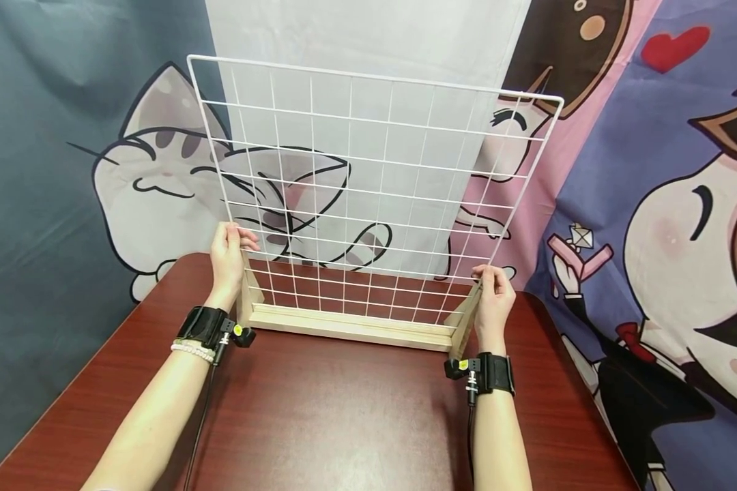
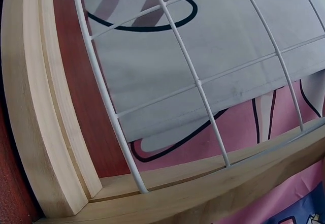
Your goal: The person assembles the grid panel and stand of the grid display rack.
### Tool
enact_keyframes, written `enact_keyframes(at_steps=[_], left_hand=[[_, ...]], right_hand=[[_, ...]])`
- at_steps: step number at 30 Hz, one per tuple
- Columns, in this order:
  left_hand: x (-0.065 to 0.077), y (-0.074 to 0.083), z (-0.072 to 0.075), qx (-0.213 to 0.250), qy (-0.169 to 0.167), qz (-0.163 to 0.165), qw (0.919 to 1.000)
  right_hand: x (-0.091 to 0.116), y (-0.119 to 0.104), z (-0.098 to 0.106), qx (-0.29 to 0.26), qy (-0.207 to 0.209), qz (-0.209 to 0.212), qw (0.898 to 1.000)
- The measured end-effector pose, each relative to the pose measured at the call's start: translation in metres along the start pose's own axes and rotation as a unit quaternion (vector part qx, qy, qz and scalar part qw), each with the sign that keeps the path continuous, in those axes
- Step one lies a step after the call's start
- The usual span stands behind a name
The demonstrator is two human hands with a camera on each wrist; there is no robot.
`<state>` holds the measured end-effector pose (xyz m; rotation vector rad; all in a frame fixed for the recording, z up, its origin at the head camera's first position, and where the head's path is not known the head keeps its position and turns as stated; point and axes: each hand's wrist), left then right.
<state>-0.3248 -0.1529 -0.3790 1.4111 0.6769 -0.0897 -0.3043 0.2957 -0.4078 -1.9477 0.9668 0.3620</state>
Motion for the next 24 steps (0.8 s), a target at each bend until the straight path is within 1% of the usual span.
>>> enact_keyframes(at_steps=[1, 3, 8, 11, 14, 18, 22, 24], left_hand=[[-0.0002, 0.0005, 0.0001, -0.001, 0.001, 0.002, 1.0000], [-0.0004, 0.0017, 0.0001, -0.006, 0.001, 0.005, 1.0000], [-0.0004, 0.0037, 0.0001, -0.006, -0.002, 0.005, 1.0000], [-0.0007, 0.0033, 0.0003, 0.001, -0.002, 0.006, 1.0000], [-0.0012, 0.0031, 0.0005, 0.005, 0.000, 0.002, 1.0000], [-0.0015, 0.0033, 0.0002, 0.001, -0.003, -0.008, 1.0000], [-0.0017, 0.0026, -0.0001, 0.002, -0.014, 0.000, 0.9999], [-0.0019, 0.0022, 0.0001, 0.005, -0.017, 0.007, 0.9998]], right_hand=[[-0.0001, 0.0000, 0.0000, 0.007, 0.001, -0.001, 1.000], [-0.0003, -0.0002, 0.0000, 0.003, 0.003, -0.003, 1.000], [-0.0007, -0.0013, 0.0000, -0.039, -0.005, -0.007, 0.999], [-0.0010, -0.0016, -0.0005, -0.051, -0.016, -0.004, 0.999], [-0.0013, -0.0011, -0.0007, -0.049, -0.019, -0.002, 0.999], [-0.0014, -0.0010, -0.0006, -0.051, -0.010, -0.005, 0.999], [-0.0014, -0.0019, -0.0003, -0.046, -0.007, -0.012, 0.999], [-0.0014, -0.0023, -0.0009, -0.032, -0.010, -0.012, 0.999]])
Point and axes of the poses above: each hand's wrist, its own x-axis away from the middle knuckle, its own z-axis out of the back of the hand, y = z × x, and after that the axes turned 9 degrees about -x, right-handed
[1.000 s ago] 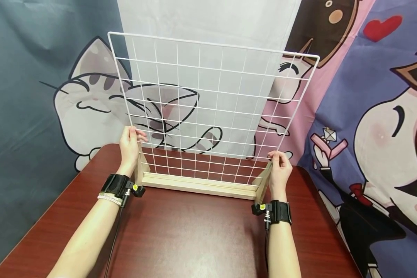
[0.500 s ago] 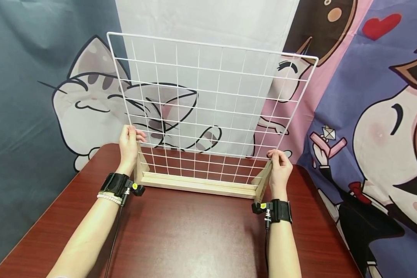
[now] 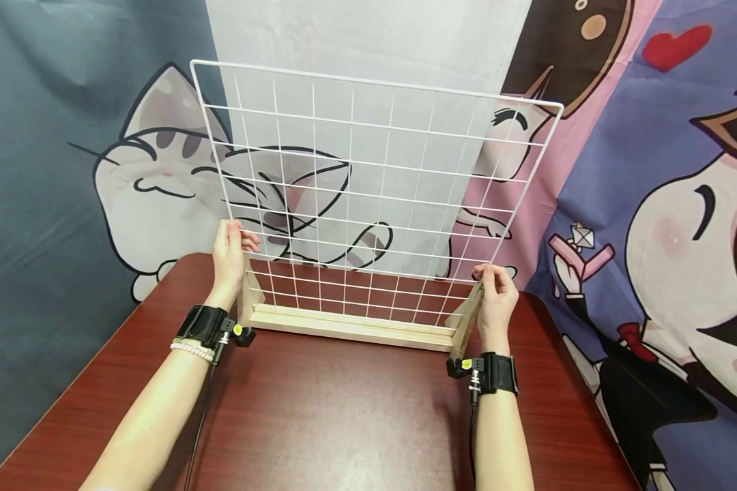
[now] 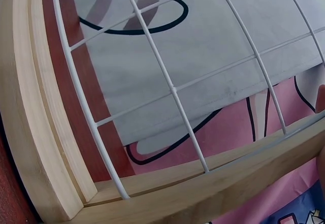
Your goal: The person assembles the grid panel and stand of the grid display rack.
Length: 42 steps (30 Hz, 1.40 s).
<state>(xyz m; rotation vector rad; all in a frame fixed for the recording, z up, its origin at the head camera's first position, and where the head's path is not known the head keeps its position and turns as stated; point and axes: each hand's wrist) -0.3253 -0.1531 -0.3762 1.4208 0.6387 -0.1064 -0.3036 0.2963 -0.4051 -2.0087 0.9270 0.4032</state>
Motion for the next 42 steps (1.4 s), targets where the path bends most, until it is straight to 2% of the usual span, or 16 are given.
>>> enact_keyframes(at_steps=[6, 15, 25, 31, 34, 42], left_hand=[[0.0009, 0.0004, 0.0005, 0.002, 0.001, 0.008, 1.0000], [0.0054, 0.0043, 0.0014, -0.033, 0.012, -0.024, 0.9991], [0.0019, 0.0003, -0.0005, -0.023, 0.016, -0.005, 0.9996], [0.0052, 0.0030, -0.0004, -0.058, 0.016, -0.026, 0.9979], [0.0061, 0.0047, -0.0007, -0.064, 0.017, -0.026, 0.9975], [0.0044, 0.0014, -0.0033, -0.027, 0.027, -0.017, 0.9991]], right_hand=[[0.0013, -0.0008, -0.0029, 0.002, -0.007, 0.004, 1.000], [0.0026, -0.0016, -0.0031, -0.002, 0.001, -0.001, 1.000], [0.0031, 0.0011, -0.0030, 0.024, 0.010, 0.009, 1.000], [0.0023, 0.0015, -0.0031, 0.039, 0.019, 0.020, 0.999], [0.0023, 0.0017, -0.0030, 0.031, 0.021, 0.018, 0.999], [0.0007, 0.0026, -0.0030, 0.000, 0.019, 0.008, 1.000]])
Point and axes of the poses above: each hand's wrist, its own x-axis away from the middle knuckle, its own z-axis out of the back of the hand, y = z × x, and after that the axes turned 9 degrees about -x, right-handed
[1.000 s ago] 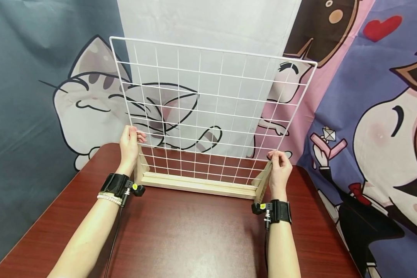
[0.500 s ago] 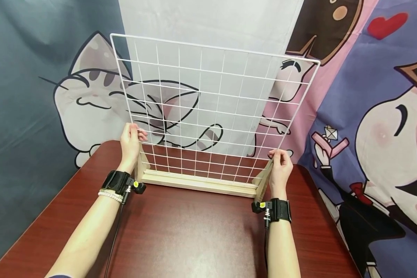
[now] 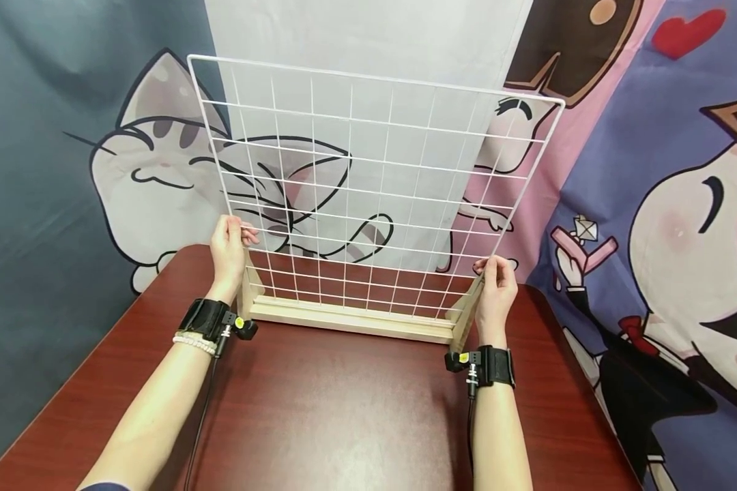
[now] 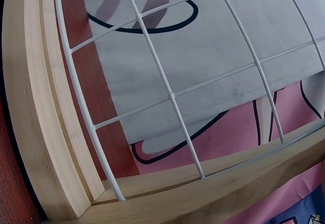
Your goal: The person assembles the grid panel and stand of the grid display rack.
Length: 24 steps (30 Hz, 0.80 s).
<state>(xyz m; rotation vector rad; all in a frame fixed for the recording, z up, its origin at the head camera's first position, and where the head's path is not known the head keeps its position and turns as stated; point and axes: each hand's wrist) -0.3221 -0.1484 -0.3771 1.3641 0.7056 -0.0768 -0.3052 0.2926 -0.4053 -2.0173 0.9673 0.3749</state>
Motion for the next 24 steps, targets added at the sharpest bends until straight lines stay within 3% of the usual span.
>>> enact_keyframes(at_steps=[12, 24], left_hand=[[-0.002, -0.005, -0.001, 0.027, 0.014, 0.001, 0.9995], [0.001, 0.002, 0.000, -0.017, 0.010, 0.008, 0.9998]], right_hand=[[0.000, 0.001, 0.001, 0.051, 0.008, 0.003, 0.999], [0.013, 0.002, 0.002, 0.089, -0.018, 0.000, 0.996]])
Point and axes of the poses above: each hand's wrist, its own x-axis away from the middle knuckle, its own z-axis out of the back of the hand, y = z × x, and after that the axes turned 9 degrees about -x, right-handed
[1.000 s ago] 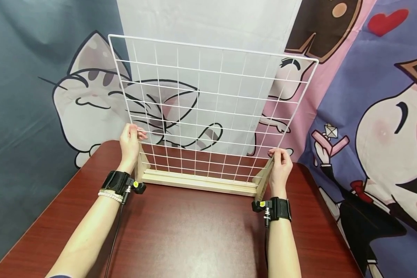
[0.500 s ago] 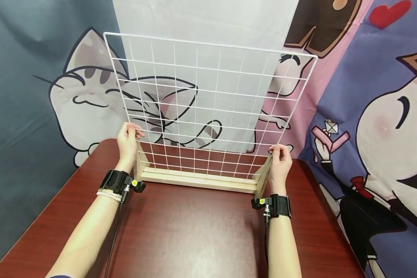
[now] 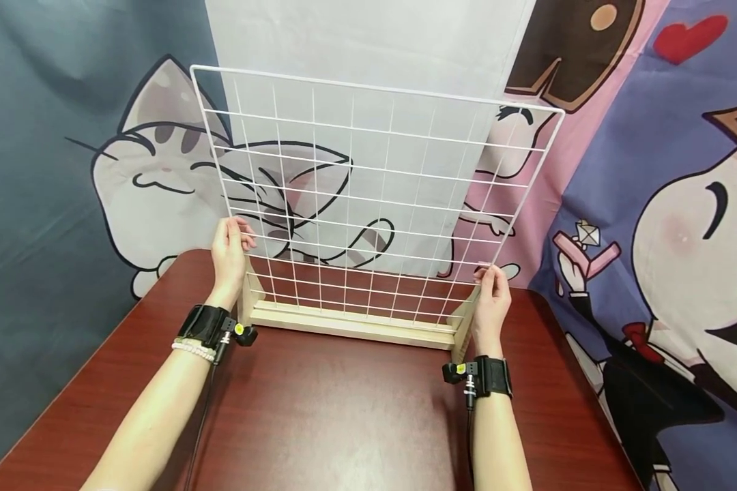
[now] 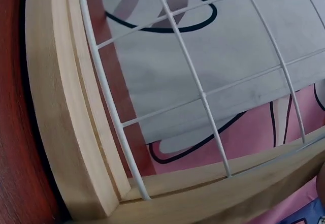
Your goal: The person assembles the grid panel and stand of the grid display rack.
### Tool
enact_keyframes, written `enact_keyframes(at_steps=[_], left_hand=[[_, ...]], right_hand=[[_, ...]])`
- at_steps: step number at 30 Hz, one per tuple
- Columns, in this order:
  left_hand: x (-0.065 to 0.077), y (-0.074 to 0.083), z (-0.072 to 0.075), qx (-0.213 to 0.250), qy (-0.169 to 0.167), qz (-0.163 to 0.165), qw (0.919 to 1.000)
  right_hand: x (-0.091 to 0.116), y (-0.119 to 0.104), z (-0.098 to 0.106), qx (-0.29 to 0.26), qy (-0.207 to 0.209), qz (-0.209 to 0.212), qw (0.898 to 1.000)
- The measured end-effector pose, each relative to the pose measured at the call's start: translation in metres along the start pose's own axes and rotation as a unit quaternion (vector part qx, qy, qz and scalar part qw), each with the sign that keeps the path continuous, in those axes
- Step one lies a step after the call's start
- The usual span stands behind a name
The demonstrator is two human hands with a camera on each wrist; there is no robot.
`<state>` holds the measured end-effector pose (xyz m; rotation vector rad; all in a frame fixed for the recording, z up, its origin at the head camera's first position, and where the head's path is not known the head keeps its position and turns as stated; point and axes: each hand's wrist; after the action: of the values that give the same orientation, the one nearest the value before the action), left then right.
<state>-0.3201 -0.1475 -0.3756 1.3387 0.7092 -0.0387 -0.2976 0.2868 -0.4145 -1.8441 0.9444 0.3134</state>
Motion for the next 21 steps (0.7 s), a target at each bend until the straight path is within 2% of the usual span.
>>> enact_keyframes(at_steps=[4, 7, 14, 17, 21], left_hand=[[0.000, 0.000, -0.001, -0.012, 0.008, -0.003, 0.9999], [0.001, 0.000, -0.001, -0.005, 0.011, -0.009, 0.9999], [0.001, 0.001, 0.000, 0.004, 0.013, -0.015, 0.9998], [0.001, 0.001, 0.000, 0.006, 0.019, -0.020, 0.9996], [0.001, 0.000, 0.000, 0.009, 0.022, -0.029, 0.9993]], right_hand=[[-0.005, -0.001, 0.001, 0.006, -0.021, 0.003, 1.000], [-0.014, -0.005, -0.002, 0.008, -0.029, 0.007, 1.000], [-0.029, -0.017, -0.023, -0.013, -0.024, 0.006, 1.000], [-0.029, -0.016, -0.026, -0.036, -0.019, -0.003, 0.999], [-0.027, -0.013, -0.025, -0.035, -0.017, -0.005, 0.999]])
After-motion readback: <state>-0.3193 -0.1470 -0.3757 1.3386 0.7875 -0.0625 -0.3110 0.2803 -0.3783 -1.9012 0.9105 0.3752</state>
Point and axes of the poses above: each hand's wrist, its own x-axis away from the middle knuckle, its own z-axis out of the back of the hand, y = z × x, and after that the axes turned 9 degrees about -x, right-handed
